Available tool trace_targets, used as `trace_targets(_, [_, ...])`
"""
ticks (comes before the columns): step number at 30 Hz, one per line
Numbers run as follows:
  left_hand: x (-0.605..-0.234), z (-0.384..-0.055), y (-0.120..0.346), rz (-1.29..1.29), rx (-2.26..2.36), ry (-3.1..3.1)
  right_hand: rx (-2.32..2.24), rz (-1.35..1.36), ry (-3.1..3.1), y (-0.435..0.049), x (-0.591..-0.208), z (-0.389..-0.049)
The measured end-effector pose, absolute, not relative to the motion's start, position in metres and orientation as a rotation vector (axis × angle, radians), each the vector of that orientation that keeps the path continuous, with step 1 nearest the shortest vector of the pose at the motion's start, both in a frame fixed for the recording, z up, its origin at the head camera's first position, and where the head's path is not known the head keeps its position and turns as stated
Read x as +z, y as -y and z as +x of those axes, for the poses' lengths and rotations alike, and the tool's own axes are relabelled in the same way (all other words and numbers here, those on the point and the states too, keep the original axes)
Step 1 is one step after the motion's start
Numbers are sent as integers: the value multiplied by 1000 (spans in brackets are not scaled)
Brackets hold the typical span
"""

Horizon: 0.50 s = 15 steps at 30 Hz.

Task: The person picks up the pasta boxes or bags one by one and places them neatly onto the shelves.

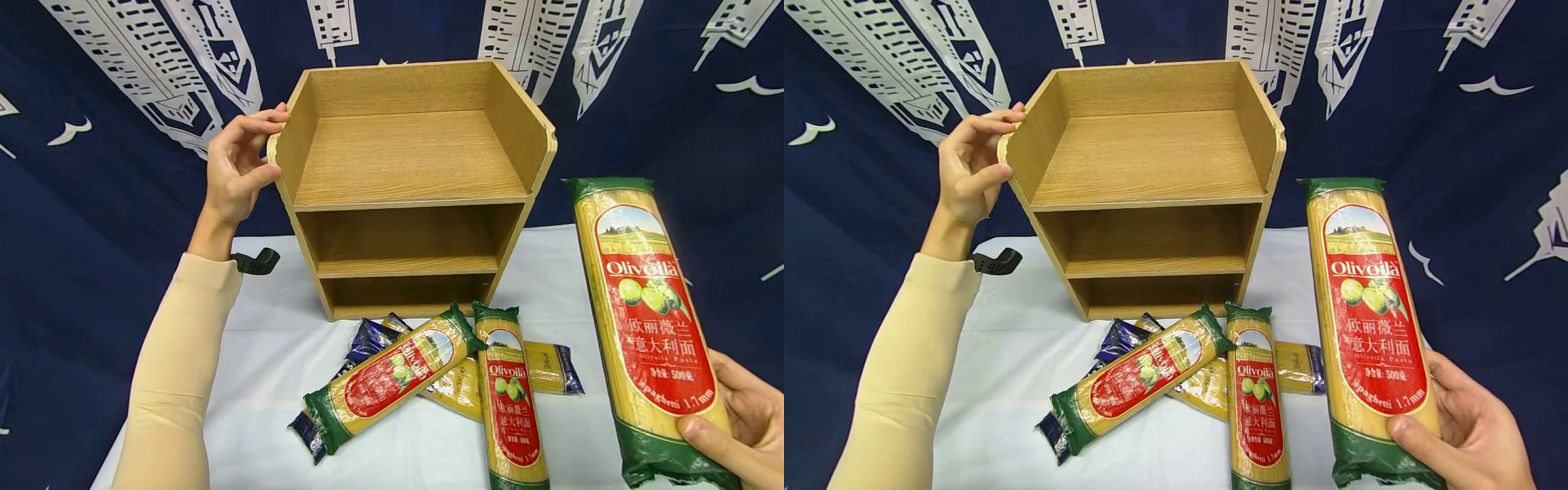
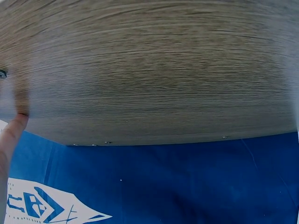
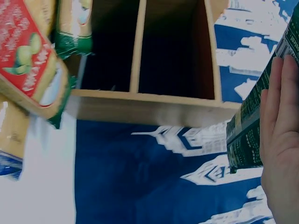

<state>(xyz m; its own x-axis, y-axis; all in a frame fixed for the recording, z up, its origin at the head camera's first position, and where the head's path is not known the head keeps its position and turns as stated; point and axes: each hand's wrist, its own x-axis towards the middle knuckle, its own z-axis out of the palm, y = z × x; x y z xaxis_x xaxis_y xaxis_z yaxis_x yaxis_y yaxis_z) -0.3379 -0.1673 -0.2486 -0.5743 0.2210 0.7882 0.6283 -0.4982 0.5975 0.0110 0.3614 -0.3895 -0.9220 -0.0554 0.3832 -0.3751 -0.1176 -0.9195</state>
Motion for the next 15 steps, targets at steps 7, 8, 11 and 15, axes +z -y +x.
trace_targets(7, [-248,-338,166,-1278,-2143,1408,1989,549,2106,-374,-376,4])
trace_targets(8, [-247,-338,167,-1277,-2144,1404,1989,542,2113,-373,-373,4])
trace_targets(11, [-247,-337,168,-1272,-2148,1393,2058,583,2004,-364,-366,0])
trace_targets(15, [-247,-337,169,-1271,-2159,1391,2124,701,1854,-351,-356,-4])
